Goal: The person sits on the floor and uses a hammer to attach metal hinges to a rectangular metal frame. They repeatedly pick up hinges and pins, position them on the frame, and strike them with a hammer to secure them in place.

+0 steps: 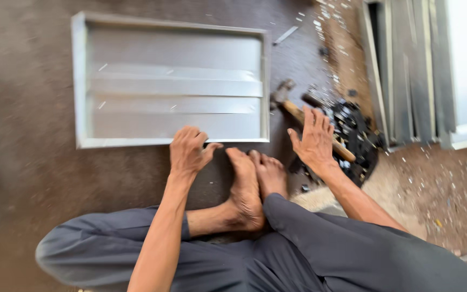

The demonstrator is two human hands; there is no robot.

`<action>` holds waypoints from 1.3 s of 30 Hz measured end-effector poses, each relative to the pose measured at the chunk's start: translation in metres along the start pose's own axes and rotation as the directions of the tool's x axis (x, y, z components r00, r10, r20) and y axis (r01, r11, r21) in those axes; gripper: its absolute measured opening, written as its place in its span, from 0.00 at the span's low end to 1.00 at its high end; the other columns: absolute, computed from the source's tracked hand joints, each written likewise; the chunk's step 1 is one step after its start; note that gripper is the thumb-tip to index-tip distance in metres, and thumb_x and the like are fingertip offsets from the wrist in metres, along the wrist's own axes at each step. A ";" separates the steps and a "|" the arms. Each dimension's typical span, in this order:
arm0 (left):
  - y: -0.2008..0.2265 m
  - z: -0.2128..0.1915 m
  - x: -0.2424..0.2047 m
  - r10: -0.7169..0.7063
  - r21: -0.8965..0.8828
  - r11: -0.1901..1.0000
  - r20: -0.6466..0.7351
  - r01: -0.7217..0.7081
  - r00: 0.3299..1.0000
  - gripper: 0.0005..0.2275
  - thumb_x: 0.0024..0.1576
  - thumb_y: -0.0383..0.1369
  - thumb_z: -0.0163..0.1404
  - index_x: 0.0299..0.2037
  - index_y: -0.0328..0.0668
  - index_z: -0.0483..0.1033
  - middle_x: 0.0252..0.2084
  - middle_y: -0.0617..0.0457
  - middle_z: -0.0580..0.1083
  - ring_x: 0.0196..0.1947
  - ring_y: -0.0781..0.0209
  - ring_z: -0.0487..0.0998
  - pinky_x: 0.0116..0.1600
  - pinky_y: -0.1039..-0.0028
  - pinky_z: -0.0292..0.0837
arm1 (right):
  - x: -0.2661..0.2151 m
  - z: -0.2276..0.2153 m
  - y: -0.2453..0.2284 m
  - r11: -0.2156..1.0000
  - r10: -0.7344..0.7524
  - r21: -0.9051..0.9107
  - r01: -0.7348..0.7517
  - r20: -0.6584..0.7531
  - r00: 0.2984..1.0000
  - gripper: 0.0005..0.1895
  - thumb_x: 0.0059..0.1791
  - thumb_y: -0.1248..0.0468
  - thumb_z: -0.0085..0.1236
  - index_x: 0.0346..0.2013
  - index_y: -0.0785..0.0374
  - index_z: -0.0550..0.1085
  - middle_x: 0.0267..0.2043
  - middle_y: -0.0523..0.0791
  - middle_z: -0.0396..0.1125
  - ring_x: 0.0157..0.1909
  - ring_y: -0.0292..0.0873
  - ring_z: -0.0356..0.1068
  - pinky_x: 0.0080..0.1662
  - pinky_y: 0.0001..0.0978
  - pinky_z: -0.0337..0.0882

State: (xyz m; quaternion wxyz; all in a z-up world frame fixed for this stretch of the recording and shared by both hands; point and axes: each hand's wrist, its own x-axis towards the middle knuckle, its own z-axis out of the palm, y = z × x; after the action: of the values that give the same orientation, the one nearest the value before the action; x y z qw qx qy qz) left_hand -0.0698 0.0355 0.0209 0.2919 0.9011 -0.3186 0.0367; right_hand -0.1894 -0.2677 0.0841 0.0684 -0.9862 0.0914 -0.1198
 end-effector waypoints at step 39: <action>-0.061 -0.002 0.125 0.119 0.223 0.973 -0.242 -0.064 0.963 0.27 0.42 0.26 0.66 0.55 0.43 0.75 0.49 0.46 0.74 0.46 0.51 0.75 0.48 0.64 0.69 | 0.095 0.110 0.199 0.927 0.157 0.363 -0.097 -0.138 0.978 0.06 0.52 0.66 0.68 0.41 0.66 0.83 0.41 0.52 0.76 0.42 0.51 0.75 0.46 0.43 0.72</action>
State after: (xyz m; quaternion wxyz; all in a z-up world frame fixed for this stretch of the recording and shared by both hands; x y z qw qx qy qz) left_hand 0.0663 0.0056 0.0235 0.2299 0.8992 -0.3144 0.1994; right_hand -0.1035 -0.4676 -0.0315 0.2447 -0.9363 0.1376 -0.2108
